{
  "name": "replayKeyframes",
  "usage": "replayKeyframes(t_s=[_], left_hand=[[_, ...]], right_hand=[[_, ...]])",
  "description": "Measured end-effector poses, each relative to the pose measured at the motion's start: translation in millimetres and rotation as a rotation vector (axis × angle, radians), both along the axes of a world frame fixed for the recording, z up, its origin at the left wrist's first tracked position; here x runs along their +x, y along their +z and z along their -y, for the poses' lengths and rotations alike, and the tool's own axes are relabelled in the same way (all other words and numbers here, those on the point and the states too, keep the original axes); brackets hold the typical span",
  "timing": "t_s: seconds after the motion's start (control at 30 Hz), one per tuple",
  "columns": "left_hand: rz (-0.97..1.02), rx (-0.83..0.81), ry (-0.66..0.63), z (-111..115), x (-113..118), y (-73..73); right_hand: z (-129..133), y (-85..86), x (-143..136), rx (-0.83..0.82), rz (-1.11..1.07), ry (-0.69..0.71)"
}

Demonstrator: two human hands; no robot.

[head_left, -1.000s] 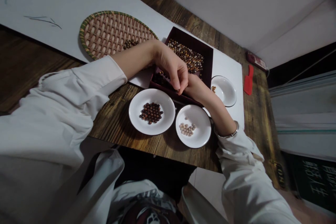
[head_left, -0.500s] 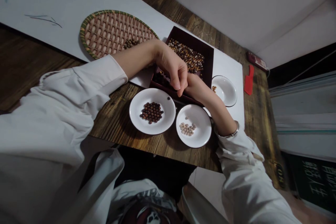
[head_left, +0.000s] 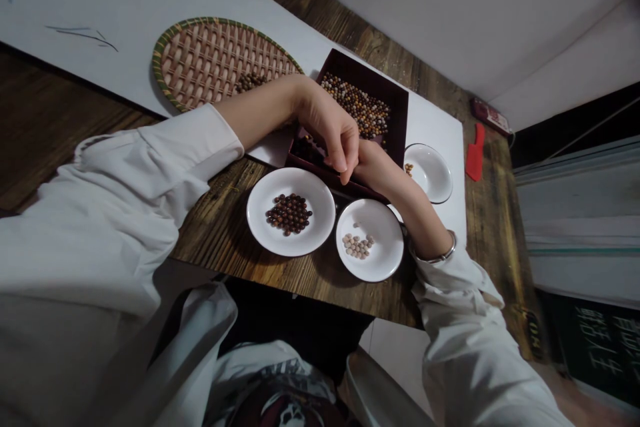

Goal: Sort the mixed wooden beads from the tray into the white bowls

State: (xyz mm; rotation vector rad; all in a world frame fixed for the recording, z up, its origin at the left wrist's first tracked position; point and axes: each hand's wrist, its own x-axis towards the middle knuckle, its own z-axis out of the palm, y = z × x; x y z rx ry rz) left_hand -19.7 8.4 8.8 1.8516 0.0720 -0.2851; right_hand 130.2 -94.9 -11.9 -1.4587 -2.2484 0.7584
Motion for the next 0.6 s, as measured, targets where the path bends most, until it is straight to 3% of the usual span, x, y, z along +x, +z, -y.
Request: replayKeyframes(t_s=[0.1, 0.27, 0.47, 0.6], left_hand=[[0.044, -0.005, 0.038, 0.1, 0.0, -0.5], [-0.008, -0.018, -0.061, 2.1, 0.4, 1.0], [-0.02, -0.036, 0.15, 0.2, 0.7, -1.9], [-0.061, -0.033, -0.022, -1.4, 1.2, -2.8]], right_hand=[[-0.8, -0.5, 0.2, -0.034, 0.007, 0.01], [-2.3, -1.4, 0.8, -0.04, 0.015, 0.001], [-2.8, -3.9, 1.1, -0.032, -0.012, 0.009], [-3.0, -4.6, 1.8, -0.026, -0.008, 0.008]])
